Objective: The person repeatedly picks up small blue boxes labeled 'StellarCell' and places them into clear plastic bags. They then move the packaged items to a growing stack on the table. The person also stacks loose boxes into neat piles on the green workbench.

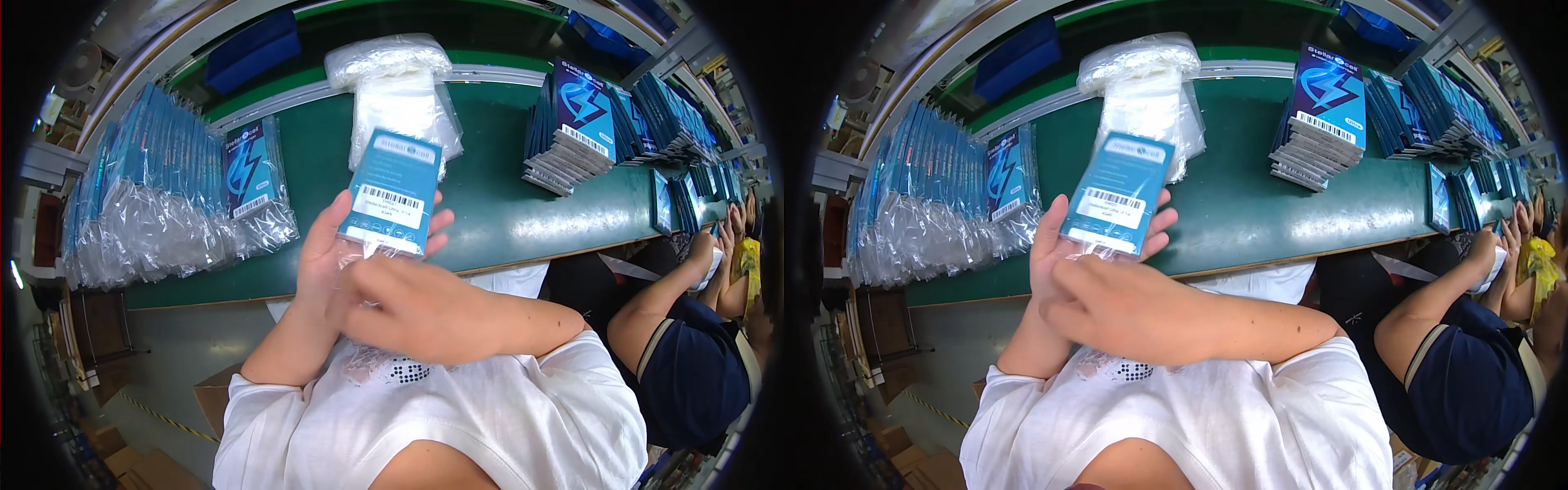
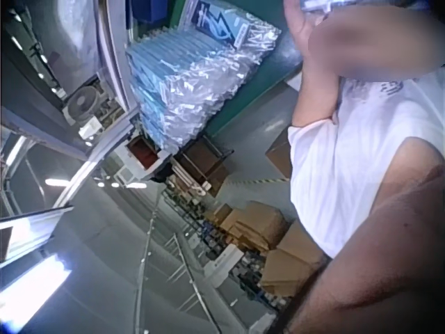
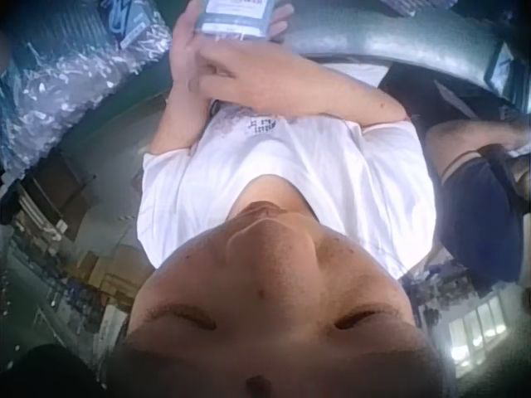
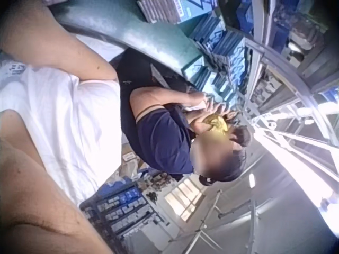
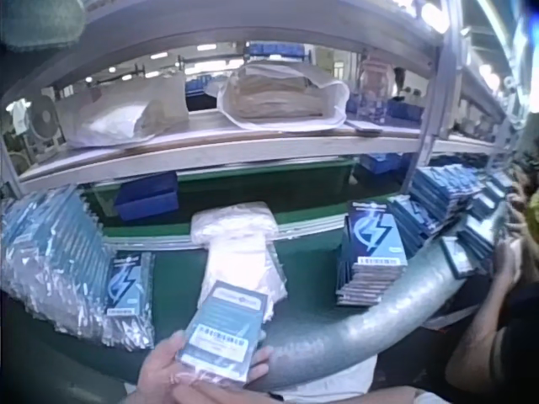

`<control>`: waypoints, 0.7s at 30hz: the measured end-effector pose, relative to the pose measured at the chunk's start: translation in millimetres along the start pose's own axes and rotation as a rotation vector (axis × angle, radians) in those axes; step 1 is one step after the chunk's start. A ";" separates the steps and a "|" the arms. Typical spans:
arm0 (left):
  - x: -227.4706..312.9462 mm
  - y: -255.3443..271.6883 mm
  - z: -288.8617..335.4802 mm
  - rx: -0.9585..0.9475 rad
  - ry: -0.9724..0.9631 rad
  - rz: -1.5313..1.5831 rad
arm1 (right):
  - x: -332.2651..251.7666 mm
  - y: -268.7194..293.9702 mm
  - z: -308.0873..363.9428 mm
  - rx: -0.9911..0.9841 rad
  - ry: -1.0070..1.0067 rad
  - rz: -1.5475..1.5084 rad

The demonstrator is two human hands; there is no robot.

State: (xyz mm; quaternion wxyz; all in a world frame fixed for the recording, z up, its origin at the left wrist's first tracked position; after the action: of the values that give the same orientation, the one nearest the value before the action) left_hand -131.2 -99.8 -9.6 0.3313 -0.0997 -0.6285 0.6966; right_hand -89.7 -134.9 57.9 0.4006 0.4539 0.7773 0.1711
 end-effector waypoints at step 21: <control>30.4 27.5 3.9 0.147 -0.392 -0.056 | 78.8 -7.6 76.3 0.737 -0.789 -0.812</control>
State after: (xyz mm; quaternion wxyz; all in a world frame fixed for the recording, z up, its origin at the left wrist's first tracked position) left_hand -165.8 -84.9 -26.2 0.2283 0.0798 -0.6310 0.7371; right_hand -55.7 -80.0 -31.1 0.5060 0.2614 0.6892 -0.4479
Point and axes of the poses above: each hand's wrist, its own z-axis away from the middle knuckle, its own y-axis out of the back of the hand, x = y × z, the point moved 8 cm from there along -z, towards the middle knuckle, and after that the axes turned 13 degrees about y, right-handed, at the moved point
